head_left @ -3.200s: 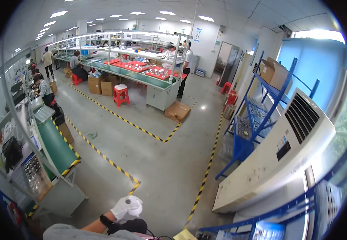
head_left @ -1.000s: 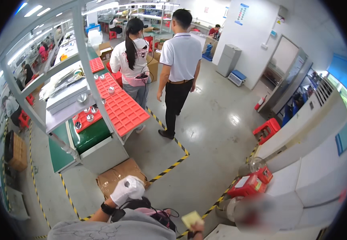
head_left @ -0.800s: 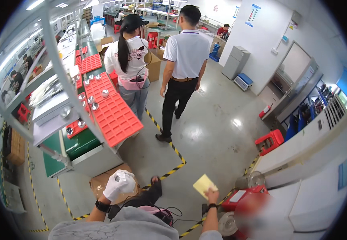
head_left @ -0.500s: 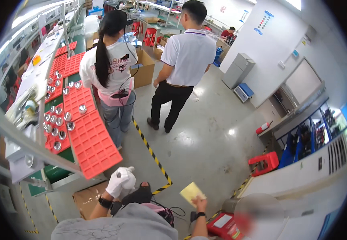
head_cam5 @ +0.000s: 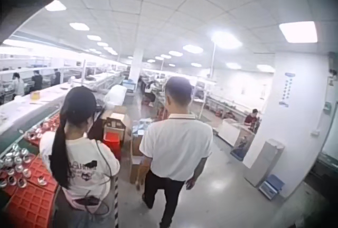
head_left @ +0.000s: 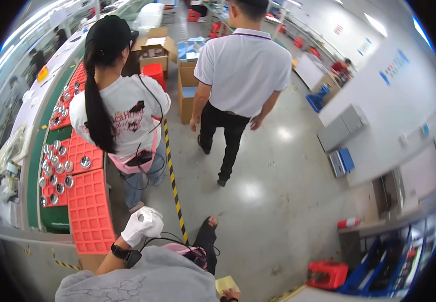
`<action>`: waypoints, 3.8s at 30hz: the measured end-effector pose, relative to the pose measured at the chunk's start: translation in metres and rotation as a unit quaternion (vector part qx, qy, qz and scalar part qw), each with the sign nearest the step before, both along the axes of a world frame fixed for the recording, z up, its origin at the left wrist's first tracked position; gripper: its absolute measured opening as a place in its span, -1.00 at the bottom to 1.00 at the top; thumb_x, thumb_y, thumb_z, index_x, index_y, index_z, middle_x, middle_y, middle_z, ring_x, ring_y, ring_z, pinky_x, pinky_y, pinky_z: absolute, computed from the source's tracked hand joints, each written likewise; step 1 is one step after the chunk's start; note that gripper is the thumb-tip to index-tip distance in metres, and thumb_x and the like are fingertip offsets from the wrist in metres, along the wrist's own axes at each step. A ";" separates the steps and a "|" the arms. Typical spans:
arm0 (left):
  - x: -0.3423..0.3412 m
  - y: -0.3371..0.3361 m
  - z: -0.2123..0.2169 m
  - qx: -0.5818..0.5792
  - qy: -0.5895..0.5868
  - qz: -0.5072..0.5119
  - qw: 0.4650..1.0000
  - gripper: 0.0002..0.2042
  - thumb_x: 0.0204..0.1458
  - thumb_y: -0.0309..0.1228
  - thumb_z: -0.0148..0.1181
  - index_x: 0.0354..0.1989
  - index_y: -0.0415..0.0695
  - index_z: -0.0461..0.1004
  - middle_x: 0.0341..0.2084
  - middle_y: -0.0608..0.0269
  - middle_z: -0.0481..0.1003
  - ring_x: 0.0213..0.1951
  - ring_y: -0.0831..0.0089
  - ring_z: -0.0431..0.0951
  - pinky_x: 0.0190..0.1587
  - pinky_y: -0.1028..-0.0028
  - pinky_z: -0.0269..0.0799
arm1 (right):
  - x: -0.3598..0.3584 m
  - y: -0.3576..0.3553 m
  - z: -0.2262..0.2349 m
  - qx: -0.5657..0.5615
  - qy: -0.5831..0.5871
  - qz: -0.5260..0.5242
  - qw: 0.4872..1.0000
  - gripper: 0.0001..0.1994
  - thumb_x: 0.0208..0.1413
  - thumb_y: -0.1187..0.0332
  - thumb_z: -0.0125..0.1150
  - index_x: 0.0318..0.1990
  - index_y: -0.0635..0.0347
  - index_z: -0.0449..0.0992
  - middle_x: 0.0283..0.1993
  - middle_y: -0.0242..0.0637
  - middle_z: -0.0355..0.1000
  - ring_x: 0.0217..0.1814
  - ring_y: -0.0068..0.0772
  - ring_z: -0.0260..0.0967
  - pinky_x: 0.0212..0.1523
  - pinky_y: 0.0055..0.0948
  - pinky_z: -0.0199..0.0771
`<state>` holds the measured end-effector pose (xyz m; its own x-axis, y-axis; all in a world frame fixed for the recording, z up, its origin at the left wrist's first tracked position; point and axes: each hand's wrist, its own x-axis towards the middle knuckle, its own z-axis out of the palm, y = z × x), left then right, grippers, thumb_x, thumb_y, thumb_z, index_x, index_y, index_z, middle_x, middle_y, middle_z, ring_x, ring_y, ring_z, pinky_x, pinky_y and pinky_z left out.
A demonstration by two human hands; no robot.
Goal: Inspecting and wiping reflective electronic components at a manual assembly station.
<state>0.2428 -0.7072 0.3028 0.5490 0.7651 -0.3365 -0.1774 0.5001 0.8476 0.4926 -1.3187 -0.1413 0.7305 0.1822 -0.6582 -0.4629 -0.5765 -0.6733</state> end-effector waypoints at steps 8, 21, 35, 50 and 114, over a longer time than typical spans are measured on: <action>0.145 0.078 0.044 0.046 0.049 0.125 0.990 -0.64 -0.08 -0.40 0.36 -0.08 -0.22 0.50 -0.12 0.14 0.58 -0.08 0.43 0.57 0.03 0.40 0.48 | 0.385 0.454 0.129 0.119 -0.068 0.205 0.969 -0.78 0.22 0.28 0.18 -0.17 0.28 0.47 -0.27 -0.28 0.52 -0.34 -0.36 0.58 -0.46 -0.39 0.56; 0.259 0.312 0.035 0.072 0.033 0.091 0.993 -0.59 -0.11 -0.36 0.42 -0.06 -0.22 0.52 -0.11 0.28 0.56 -0.10 0.55 0.53 -0.01 0.51 0.43 | 0.467 0.868 0.219 0.106 -0.074 0.389 0.912 -0.68 0.25 0.33 0.15 -0.14 0.56 0.52 -0.34 0.00 0.60 -0.37 -0.22 0.63 -0.44 -0.40 0.64; 0.312 0.489 0.051 0.176 0.180 0.185 0.950 -0.61 -0.20 -0.48 0.44 -0.13 -0.23 0.53 -0.17 0.16 0.56 -0.12 0.41 0.56 -0.02 0.42 0.44 | 0.535 0.973 0.082 -0.181 -0.145 0.589 0.774 -0.71 0.05 0.28 0.21 -0.35 0.44 0.57 -0.57 -0.12 0.57 -0.51 -0.29 0.62 -0.47 -0.30 0.60; 0.351 0.501 0.080 0.103 0.157 0.313 0.931 -0.62 -0.24 -0.45 0.44 -0.17 -0.22 0.54 -0.11 0.12 0.53 -0.07 0.35 0.56 0.02 0.40 0.44 | 0.434 1.215 0.138 0.040 -0.064 0.660 0.748 -0.63 0.07 0.22 0.25 -0.23 0.48 0.58 -0.36 0.05 0.61 -0.38 -0.12 0.63 -0.32 -0.26 0.62; 0.112 0.555 0.075 0.142 0.394 0.827 0.376 -0.77 -0.12 -0.28 0.44 -0.32 -0.09 0.63 -0.48 0.31 0.65 -0.34 0.39 0.62 0.13 0.22 0.45 | 0.549 1.213 0.120 0.028 0.077 0.763 0.642 -0.72 0.13 0.51 0.17 -0.10 0.64 0.43 -0.22 0.11 0.53 -0.28 -0.06 0.63 -0.38 -0.25 0.73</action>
<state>0.3550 -0.1521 0.3774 -0.9401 -0.0916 0.3284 0.3160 0.1274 0.9402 1.0415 -0.1061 -0.0214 -0.3984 0.6335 -0.6633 0.5475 -0.4159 -0.7261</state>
